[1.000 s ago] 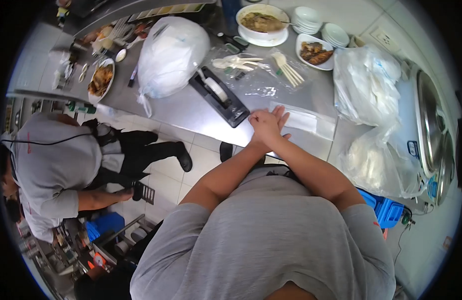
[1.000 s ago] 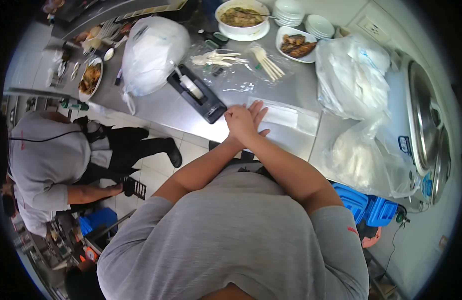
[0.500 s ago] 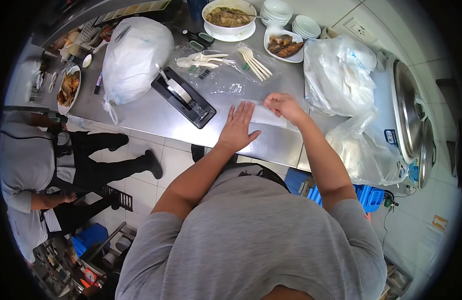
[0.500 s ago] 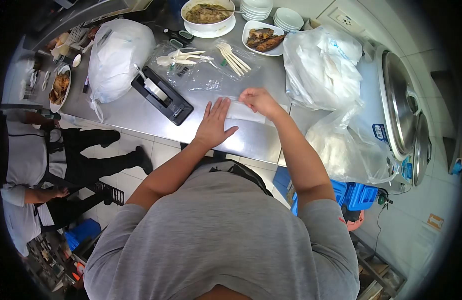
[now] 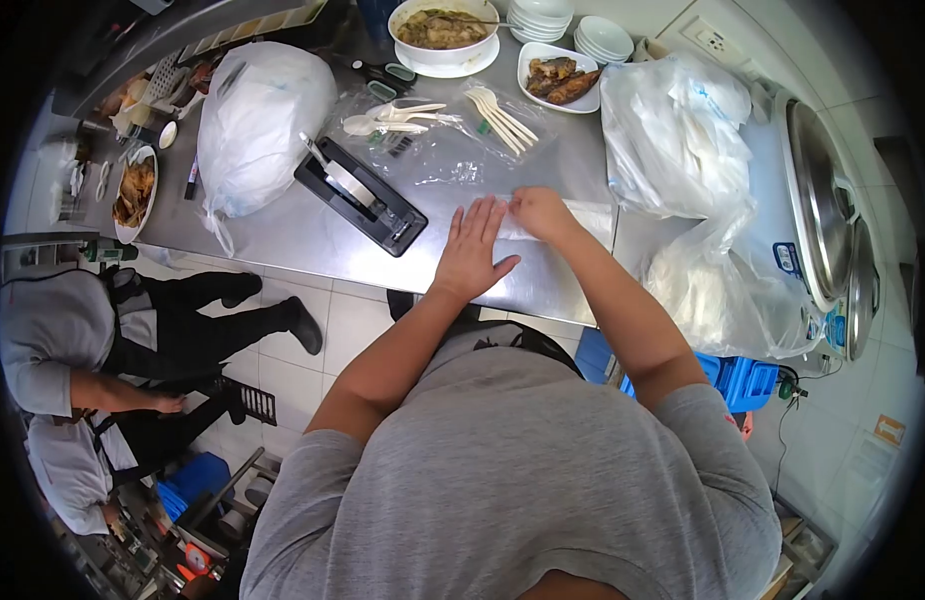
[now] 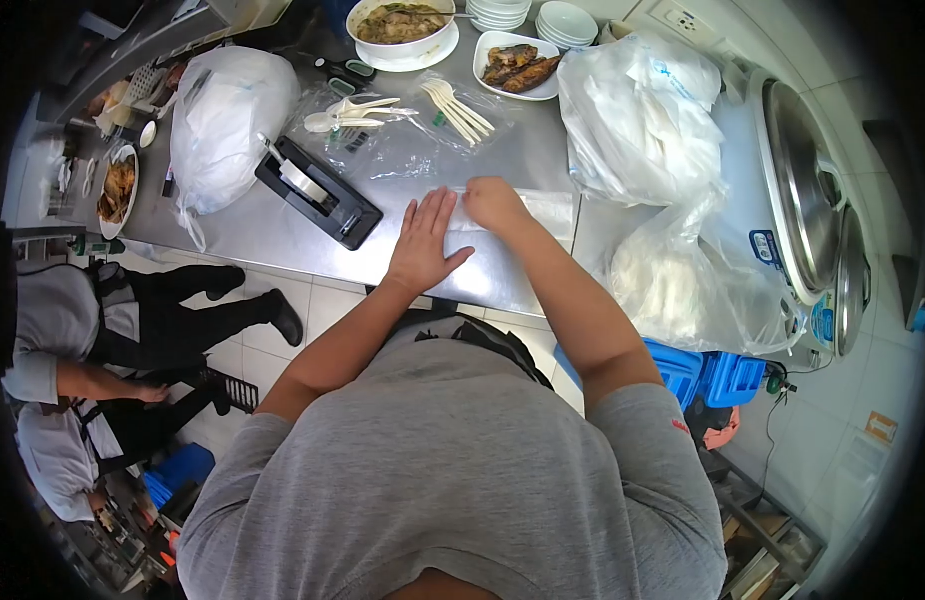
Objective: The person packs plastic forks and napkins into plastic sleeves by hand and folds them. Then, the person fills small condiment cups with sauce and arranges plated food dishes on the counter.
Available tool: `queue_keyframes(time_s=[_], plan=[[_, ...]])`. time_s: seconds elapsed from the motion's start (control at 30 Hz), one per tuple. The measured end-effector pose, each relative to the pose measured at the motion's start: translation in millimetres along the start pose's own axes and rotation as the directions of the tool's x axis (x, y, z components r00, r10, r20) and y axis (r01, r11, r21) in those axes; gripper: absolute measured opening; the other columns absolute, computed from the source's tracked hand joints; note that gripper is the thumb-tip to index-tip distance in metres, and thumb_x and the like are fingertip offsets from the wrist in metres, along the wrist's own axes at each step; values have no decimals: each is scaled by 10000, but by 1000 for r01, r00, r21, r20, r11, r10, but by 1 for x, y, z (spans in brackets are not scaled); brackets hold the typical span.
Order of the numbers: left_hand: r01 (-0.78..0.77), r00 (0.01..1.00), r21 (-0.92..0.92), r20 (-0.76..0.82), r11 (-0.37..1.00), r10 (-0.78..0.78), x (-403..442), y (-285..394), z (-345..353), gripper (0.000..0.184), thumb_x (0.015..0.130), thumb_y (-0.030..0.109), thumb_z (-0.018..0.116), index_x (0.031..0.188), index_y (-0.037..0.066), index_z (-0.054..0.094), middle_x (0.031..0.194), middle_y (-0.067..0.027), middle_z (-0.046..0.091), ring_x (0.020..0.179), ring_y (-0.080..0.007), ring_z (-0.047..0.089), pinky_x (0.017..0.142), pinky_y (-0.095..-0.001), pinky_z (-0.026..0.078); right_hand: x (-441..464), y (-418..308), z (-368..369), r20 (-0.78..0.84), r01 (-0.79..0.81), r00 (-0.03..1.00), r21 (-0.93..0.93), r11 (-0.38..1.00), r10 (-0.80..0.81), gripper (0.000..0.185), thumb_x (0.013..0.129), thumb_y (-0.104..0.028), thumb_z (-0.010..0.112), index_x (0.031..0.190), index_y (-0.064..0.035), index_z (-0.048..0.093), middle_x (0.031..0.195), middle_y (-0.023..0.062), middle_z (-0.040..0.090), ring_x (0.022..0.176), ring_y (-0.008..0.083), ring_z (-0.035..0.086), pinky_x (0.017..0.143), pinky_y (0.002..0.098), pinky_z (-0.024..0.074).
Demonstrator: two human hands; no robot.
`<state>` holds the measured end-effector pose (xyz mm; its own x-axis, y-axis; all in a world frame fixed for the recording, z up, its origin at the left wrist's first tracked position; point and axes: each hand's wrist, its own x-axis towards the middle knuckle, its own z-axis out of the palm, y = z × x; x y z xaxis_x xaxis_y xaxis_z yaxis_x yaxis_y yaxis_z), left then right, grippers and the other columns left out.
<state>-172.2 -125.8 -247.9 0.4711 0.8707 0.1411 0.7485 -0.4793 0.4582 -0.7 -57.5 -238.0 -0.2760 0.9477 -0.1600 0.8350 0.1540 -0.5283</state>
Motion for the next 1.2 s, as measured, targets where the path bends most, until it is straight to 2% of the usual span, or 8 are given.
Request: queue_keyframes(time_s=[0.23,0.43,0.63,0.73,0.83,0.93,1.03,1.2], plan=[[106,975,224,169,969,-146,15,15,-10,860,797,547,589,1415,20,306,1480,-141,285,1344,-279,305,1038,-589,247,6,4,18,-27,-24,999,-145,989,20,226,805,-194,524,802,-14,660,858,201,652,870,377,620,791,447,485],[96,980,302,136,948,-143,13,13,-5,868,796,610,552,1391,13,344,1480,-127,291,1348,-259,303,962,-653,285,-3,-5,-47,191,-304,920,-207,930,343,503,751,-473,663,965,-19,685,971,209,658,960,339,626,838,416,486],[115,983,290,105,950,-151,13,13,-3,724,862,522,522,1380,41,366,1477,-106,294,1335,-251,320,967,-648,281,-32,61,-51,-36,-584,812,-75,808,583,593,694,-540,708,957,-8,682,960,180,668,936,337,637,808,414,487],[54,997,311,31,949,-67,12,-1,12,562,905,421,505,1325,51,451,1411,-95,399,1301,-244,363,969,-630,289,-36,129,-30,36,-409,902,-244,879,429,565,722,-476,713,976,26,656,881,162,674,826,316,651,751,393,492],[33,991,187,122,982,-57,21,-6,-21,446,928,349,487,1247,43,539,1243,-116,552,1208,-278,465,993,-598,294,-76,104,-59,-171,-424,854,318,848,491,546,747,-446,710,1010,27,637,812,123,677,698,279,632,684,385,491],[231,914,-78,359,970,-189,22,-1,-65,431,936,343,506,1205,13,566,1113,-109,633,1069,-280,567,977,-427,384,-109,81,-86,-111,-175,836,874,453,538,569,777,-432,709,1128,0,592,980,119,659,804,213,608,758,358,482],[548,836,-801,537,240,-116,-1,10,-71,482,958,376,484,1208,-30,552,1115,-124,635,1034,-239,592,972,-337,403,-128,30,-99,-207,178,930,977,121,303,630,807,-444,679,1240,-15,519,1138,136,600,954,208,582,852,363,454],[644,756,-761,649,78,87,-9,43,-72,623,949,476,462,1321,-23,446,1269,-110,545,1152,-210,519,1014,-365,355,-95,-6,-109,-168,170,983,985,-19,69,571,858,-376,646,1271,-6,508,1176,146,593,1045,226,576,939,358,431]])
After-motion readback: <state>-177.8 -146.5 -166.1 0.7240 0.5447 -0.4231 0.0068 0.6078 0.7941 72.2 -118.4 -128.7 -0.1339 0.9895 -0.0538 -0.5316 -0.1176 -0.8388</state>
